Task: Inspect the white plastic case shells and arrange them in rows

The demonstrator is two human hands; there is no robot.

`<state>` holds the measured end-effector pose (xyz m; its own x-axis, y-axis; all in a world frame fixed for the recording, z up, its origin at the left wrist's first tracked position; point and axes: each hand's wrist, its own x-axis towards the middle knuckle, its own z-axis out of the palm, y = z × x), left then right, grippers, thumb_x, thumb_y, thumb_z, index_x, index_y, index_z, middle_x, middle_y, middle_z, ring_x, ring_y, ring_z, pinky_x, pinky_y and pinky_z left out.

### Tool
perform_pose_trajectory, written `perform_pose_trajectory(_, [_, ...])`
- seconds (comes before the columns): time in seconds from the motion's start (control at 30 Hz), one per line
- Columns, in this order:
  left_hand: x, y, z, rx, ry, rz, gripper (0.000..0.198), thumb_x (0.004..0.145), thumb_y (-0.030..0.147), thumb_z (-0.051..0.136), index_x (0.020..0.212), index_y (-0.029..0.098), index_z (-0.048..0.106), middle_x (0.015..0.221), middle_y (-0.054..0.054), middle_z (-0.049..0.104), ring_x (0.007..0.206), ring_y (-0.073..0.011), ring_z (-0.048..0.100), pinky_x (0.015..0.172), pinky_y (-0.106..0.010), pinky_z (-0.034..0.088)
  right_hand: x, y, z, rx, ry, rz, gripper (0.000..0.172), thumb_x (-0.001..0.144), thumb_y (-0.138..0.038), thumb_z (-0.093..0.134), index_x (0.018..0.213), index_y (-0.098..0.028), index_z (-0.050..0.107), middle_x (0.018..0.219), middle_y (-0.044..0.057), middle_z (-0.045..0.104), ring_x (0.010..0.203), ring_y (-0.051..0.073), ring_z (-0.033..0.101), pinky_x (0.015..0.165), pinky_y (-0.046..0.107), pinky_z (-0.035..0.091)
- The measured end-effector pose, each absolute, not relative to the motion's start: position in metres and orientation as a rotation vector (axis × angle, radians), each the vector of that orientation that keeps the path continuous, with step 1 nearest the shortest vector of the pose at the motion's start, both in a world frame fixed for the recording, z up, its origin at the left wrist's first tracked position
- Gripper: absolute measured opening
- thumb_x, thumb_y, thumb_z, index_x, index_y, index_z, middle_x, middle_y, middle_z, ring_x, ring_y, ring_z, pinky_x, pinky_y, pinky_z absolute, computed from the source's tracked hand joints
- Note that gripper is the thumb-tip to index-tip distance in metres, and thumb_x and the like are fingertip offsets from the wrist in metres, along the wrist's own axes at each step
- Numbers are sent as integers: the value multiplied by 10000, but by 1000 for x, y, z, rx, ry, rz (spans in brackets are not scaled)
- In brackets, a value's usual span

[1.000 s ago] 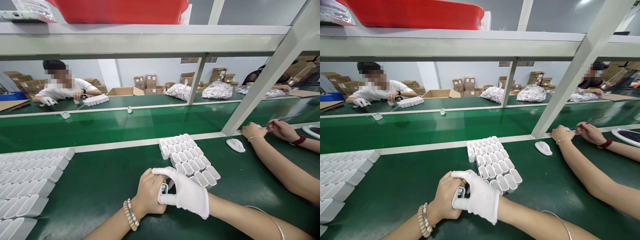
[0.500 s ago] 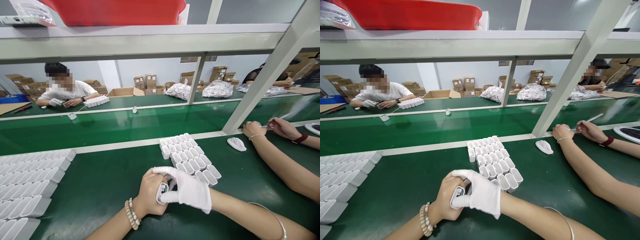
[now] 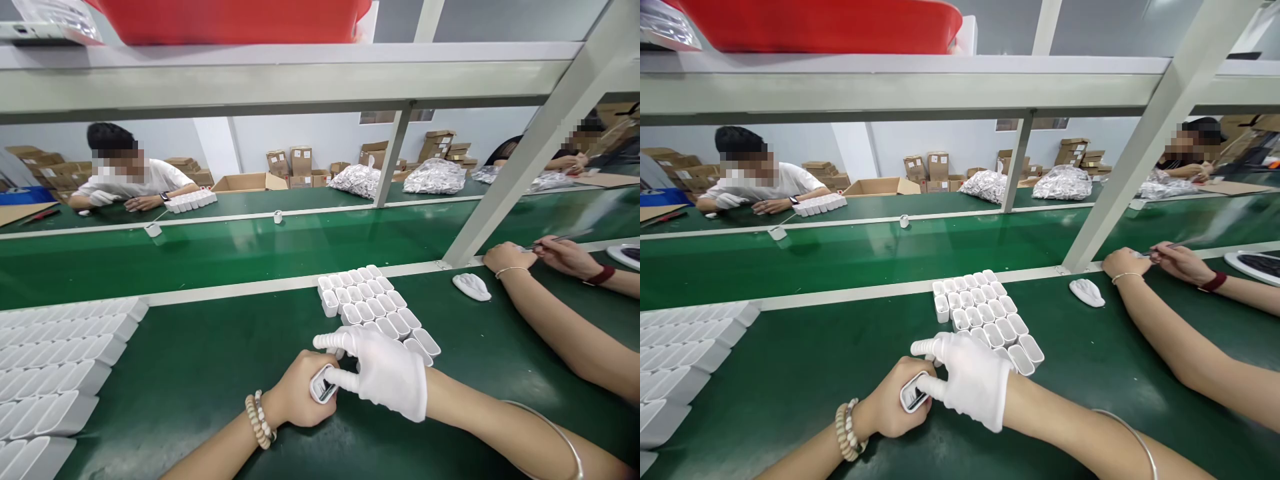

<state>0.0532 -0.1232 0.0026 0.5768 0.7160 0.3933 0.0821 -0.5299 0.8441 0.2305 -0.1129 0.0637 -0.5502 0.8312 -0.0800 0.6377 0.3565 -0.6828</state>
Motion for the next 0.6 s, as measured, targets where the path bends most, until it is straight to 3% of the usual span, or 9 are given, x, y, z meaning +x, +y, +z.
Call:
perform_pose_trajectory(0.17, [53, -121, 3, 1824, 616, 768, 116, 586, 122, 529, 585, 203, 446, 542, 44, 478, 502, -87, 377, 491, -249, 253, 229, -115, 74, -1286, -2521, 852, 188, 872, -345, 638, 1009, -250, 726, 905, 8, 713, 786, 183, 662, 650, 264, 467])
perform_pose_trajectory(0.3, [52, -118, 6, 1718, 558, 595, 84, 548, 120, 549, 558, 187, 499, 541, 49, 498, 525, -92, 407, 499, -228, 300, 227, -114, 80, -1237, -2602, 940, 149, 910, -341, 586, 877, -224, 671, 767, -38, 678, 632, 115, 600, 581, 230, 392])
perform_pose_trajectory(0.43, [51, -115, 5, 1616, 497, 465, 64, 540, 151, 600, 553, 179, 544, 547, 45, 522, 539, -104, 444, 526, -231, 366, 226, -114, 80, -1260, -2665, 907, 210, 944, -342, 522, 900, -219, 686, 714, -25, 679, 589, 119, 586, 543, 229, 367])
perform_pose_trajectory(0.6, [49, -114, 3, 1539, 509, 412, 71, 550, 144, 602, 566, 183, 545, 574, 45, 535, 555, -109, 451, 537, -239, 376, 228, -115, 68, -1298, -2606, 783, 269, 925, -312, 531, 1059, -243, 753, 860, 23, 764, 706, 178, 684, 548, 239, 404])
